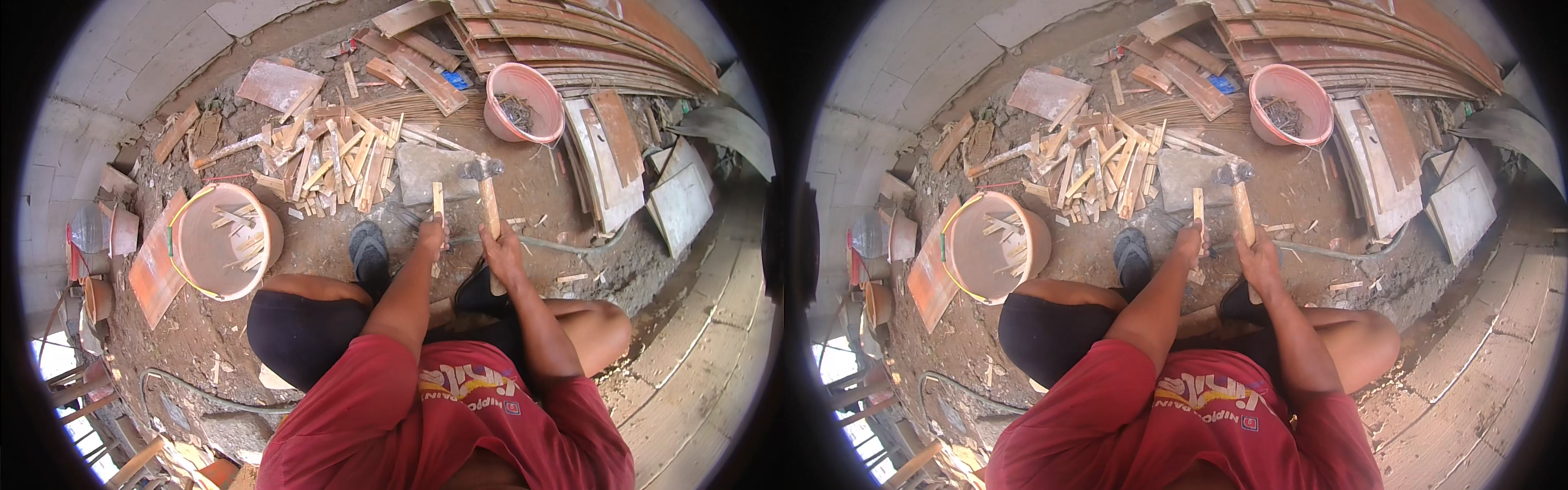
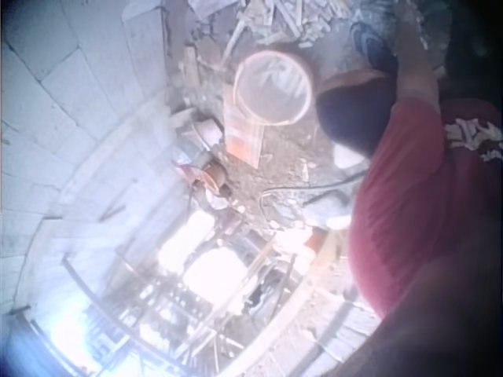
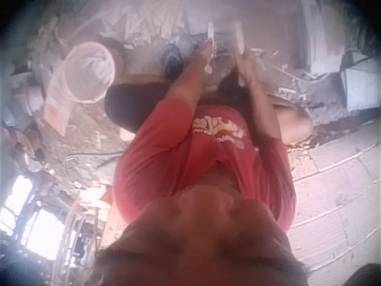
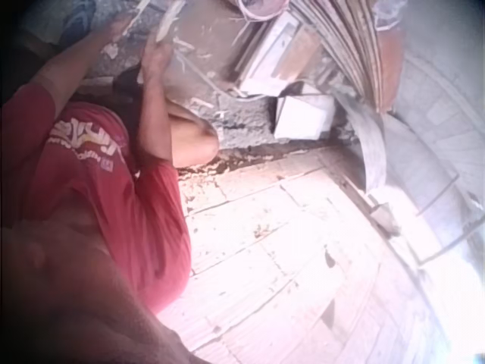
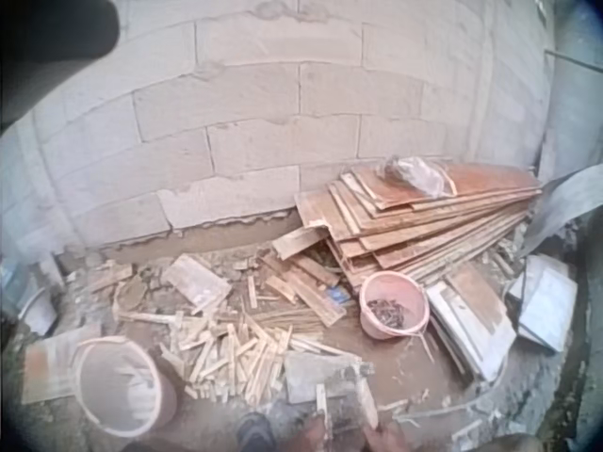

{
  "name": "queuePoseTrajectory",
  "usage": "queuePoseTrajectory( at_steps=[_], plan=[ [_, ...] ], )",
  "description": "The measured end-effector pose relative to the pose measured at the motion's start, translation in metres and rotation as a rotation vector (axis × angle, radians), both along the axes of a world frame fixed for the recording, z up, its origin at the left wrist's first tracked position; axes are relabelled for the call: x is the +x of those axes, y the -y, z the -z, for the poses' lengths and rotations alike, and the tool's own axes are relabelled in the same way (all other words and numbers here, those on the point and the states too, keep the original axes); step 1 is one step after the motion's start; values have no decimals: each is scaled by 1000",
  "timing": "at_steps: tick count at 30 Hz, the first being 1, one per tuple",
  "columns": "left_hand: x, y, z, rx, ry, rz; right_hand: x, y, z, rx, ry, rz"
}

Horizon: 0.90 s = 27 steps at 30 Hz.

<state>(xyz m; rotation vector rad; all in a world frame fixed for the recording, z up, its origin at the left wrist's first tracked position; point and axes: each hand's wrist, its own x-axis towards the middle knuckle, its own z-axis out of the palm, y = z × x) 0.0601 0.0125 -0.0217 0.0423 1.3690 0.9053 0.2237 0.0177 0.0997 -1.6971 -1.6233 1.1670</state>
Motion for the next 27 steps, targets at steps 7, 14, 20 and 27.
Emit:
queuePoseTrajectory(
  at_steps=[7, 14, 20, 27],
  plan=[
    [-5, -2, 1, -19, 22, 38, -7, -20, 18, -131, 267, -251],
    [-5, -5, -16, -65, 20, 32, -28, -8, -21, 43, 34, 46],
    [-2, -21, -38, -205, 48, 33, -23, -7, 13, 50, 419, -316],
    [-8, -31, -35, -242, 34, 49, -34, 5, 6, 71, 190, -144]
  ],
)
